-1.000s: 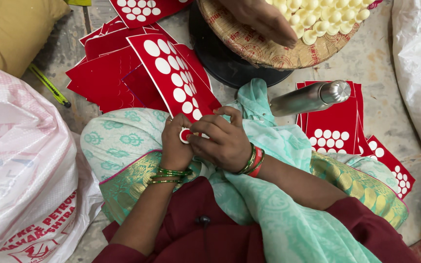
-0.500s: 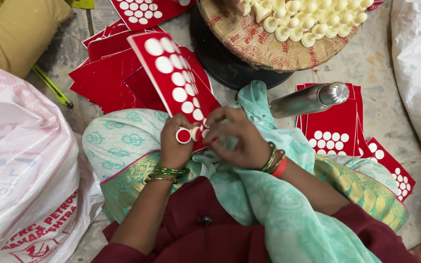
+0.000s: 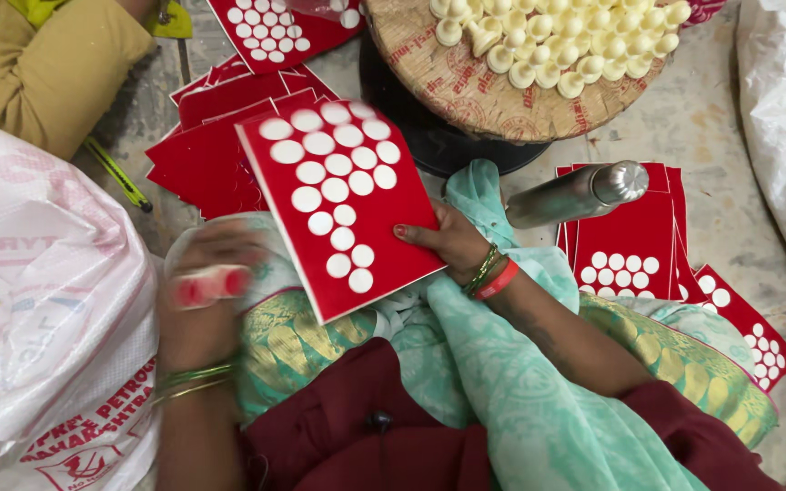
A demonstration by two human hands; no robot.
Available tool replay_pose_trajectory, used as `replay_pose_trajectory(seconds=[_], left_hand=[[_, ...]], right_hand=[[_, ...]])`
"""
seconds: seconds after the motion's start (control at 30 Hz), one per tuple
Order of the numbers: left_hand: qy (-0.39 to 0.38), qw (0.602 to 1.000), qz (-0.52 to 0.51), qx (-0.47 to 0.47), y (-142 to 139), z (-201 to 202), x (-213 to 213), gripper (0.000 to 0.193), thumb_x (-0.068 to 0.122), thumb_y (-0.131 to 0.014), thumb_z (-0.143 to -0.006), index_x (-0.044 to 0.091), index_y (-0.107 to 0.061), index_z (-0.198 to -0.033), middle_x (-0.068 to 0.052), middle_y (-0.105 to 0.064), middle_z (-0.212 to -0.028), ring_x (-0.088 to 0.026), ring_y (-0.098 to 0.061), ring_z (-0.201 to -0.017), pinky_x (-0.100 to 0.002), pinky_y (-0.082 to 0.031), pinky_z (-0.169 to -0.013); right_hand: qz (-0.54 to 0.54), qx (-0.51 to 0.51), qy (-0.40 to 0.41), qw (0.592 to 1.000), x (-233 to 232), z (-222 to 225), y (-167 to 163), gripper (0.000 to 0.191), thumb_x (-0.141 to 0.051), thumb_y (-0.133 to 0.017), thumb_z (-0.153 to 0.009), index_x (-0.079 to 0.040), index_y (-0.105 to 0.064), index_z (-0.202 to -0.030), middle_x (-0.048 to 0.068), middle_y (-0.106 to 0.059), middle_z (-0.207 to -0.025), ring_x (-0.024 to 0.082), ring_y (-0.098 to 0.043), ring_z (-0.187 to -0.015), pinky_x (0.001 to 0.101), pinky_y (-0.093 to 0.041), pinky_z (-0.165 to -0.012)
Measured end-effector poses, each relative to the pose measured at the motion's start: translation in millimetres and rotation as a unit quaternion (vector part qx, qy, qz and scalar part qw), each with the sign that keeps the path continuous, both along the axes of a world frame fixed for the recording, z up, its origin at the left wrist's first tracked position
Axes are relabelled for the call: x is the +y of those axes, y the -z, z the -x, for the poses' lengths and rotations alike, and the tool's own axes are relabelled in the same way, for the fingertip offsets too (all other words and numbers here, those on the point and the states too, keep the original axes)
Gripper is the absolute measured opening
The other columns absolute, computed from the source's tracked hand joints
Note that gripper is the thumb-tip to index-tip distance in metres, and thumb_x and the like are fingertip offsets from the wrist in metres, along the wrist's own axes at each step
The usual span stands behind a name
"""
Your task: The person sits on the floor and applies small white round stickers onto red cards, peeling each sticker from a stack held in one hand and pressing it onto a printed circle on the card. Finished cards are set aside and a new card is taken from the pile.
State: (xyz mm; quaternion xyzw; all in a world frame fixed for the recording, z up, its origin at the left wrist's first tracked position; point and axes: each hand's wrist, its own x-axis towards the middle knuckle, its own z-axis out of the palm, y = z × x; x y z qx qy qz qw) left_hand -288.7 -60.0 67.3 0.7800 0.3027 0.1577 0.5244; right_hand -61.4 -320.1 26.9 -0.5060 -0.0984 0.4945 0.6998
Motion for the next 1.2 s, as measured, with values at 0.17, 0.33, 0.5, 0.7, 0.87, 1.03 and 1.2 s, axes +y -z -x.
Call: replay_pose_trajectory(seconds=[0.17,0.33,0.5,0.7,0.87,1.03,1.2], left_hand=[[-0.190,0.804,0.346,-0.445,-19,51,116,0.044,0.025,-0.055,-0.107,-0.014,-0.054,-0.126,-0.024,-0.067,-0.115,-0.028,-0.066,-0.107,-0.035,-0.058,-0.098],[-0.252,0.558,0.500,-0.613,-36,50,126,0.073,0.033,-0.046,-0.103,-0.029,-0.035,-0.140,-0.041,-0.061,-0.119,-0.038,-0.063,-0.108,-0.038,-0.060,-0.094],[-0.083,0.861,0.388,-0.316,-8,-34,13,0.061,0.037,-0.053,-0.112,0.018,-0.022,-0.160,-0.018,-0.059,-0.144,-0.030,-0.064,-0.126,-0.045,-0.057,-0.108],[0.017,0.906,0.362,-0.219,-5,-64,-60,0.100,0.010,-0.067,-0.096,0.027,0.003,-0.165,-0.022,-0.055,-0.140,-0.026,-0.060,-0.125,-0.046,-0.054,-0.103],[0.120,0.948,0.158,-0.248,-16,-69,-55,0.076,-0.011,-0.067,-0.085,0.005,-0.037,-0.153,-0.021,-0.040,-0.155,-0.021,-0.045,-0.139,-0.041,-0.046,-0.112],[0.074,0.900,0.404,-0.148,5,-69,-52,0.026,-0.011,-0.067,-0.093,-0.001,-0.071,-0.117,-0.015,-0.073,-0.111,-0.016,-0.069,-0.099,-0.032,-0.059,-0.092],[0.107,0.828,0.531,-0.144,14,-63,-49,0.023,-0.011,-0.066,-0.091,0.001,-0.071,-0.110,-0.012,-0.074,-0.109,-0.018,-0.071,-0.098,-0.037,-0.062,-0.088]], right_hand=[[0.047,0.000,0.019,0.999,4,3,2,0.053,-0.012,-0.079,-0.085,0.000,-0.059,-0.133,0.012,-0.073,-0.119,0.019,-0.072,-0.104,0.0355,-0.060,-0.093],[0.027,-0.021,0.021,0.999,2,10,-9,0.052,-0.013,-0.079,-0.087,0.000,-0.059,-0.133,0.012,-0.073,-0.122,0.016,-0.072,-0.106,0.0329,-0.059,-0.095],[-0.052,0.092,0.048,0.993,-3,9,-15,0.053,-0.014,-0.077,-0.090,0.000,-0.055,-0.136,0.012,-0.071,-0.123,0.017,-0.071,-0.105,0.0352,-0.059,-0.094],[-0.013,-0.020,0.073,0.997,-4,11,-18,0.055,-0.014,-0.078,-0.089,0.000,-0.054,-0.137,0.010,-0.071,-0.123,0.015,-0.071,-0.106,0.0330,-0.059,-0.094],[0.123,-0.215,-0.011,0.969,3,2,-38,0.060,-0.028,-0.081,-0.086,0.000,-0.056,-0.132,0.010,-0.074,-0.118,0.015,-0.071,-0.101,0.0305,-0.060,-0.088],[0.361,-0.559,-0.055,0.744,-25,-25,-90,0.049,-0.044,-0.083,-0.086,-0.007,-0.068,-0.113,0.014,-0.073,-0.097,0.025,-0.072,-0.085,0.0394,-0.058,-0.076],[0.311,-0.749,0.196,0.552,-50,-75,-130,0.036,-0.015,-0.081,-0.097,-0.004,-0.065,-0.127,0.019,-0.057,-0.122,0.037,-0.062,-0.107,0.0443,-0.054,-0.087]])
